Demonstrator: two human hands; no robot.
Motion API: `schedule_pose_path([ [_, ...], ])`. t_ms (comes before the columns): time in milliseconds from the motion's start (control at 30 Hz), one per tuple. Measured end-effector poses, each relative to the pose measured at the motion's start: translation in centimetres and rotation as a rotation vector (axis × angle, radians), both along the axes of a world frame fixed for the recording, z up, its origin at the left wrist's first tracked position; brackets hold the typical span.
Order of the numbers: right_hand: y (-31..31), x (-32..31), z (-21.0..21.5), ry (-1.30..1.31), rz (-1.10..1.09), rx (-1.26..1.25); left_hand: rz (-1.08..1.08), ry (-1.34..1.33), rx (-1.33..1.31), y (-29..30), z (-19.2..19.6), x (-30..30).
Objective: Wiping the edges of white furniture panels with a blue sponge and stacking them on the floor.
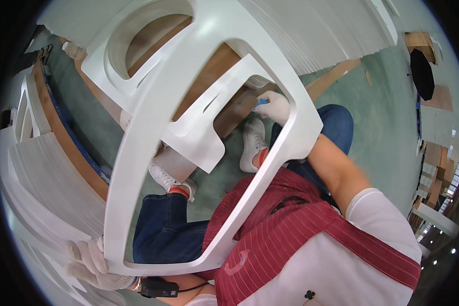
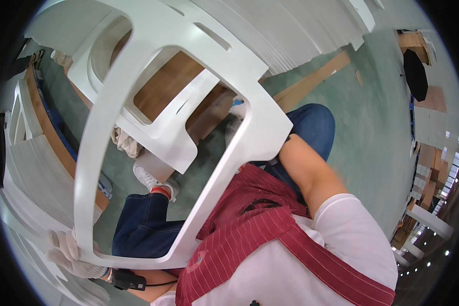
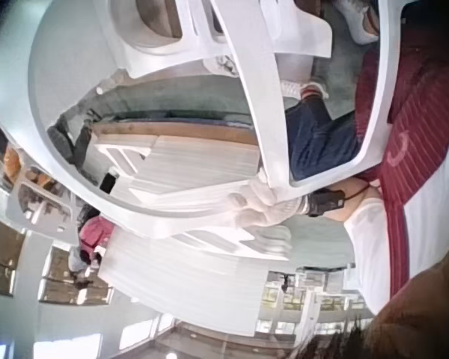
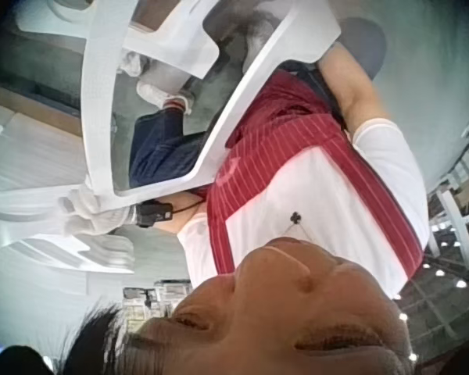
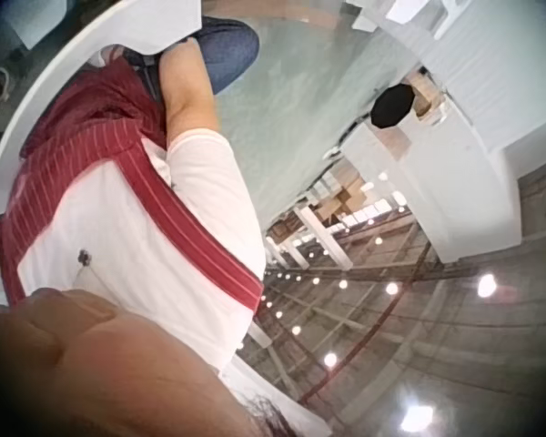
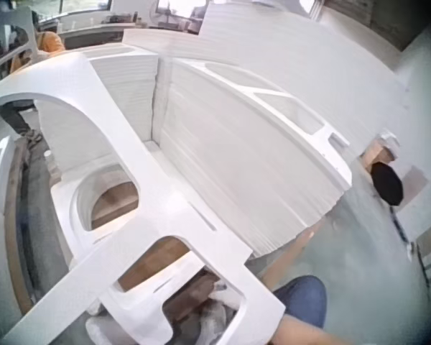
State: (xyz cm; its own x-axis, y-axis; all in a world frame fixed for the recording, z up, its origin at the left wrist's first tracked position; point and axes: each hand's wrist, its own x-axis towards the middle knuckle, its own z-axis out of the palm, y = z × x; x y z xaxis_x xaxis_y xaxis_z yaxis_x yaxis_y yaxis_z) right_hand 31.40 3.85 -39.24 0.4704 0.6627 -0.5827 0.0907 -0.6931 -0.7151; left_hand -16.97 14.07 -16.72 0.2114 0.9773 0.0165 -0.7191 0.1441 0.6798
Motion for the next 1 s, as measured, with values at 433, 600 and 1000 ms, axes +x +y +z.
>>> schedule_pose_path([
  [433,3.2,-4.3,-6.8,0.413,-0.749,0.148,0.045,0.045,-0.042,0.3,-1.1,0.2],
  [600,2.8,-3.9,-5.3,0.192,-0.445,-0.187,-0.042,0.035,-0.079,1.0,-0.9,0.4],
  [1000,-4.7,4.7,-5.8,-0.681,0.775,0.161,-0.132,-0.122,0.006,0.7,-0.2,2.0],
])
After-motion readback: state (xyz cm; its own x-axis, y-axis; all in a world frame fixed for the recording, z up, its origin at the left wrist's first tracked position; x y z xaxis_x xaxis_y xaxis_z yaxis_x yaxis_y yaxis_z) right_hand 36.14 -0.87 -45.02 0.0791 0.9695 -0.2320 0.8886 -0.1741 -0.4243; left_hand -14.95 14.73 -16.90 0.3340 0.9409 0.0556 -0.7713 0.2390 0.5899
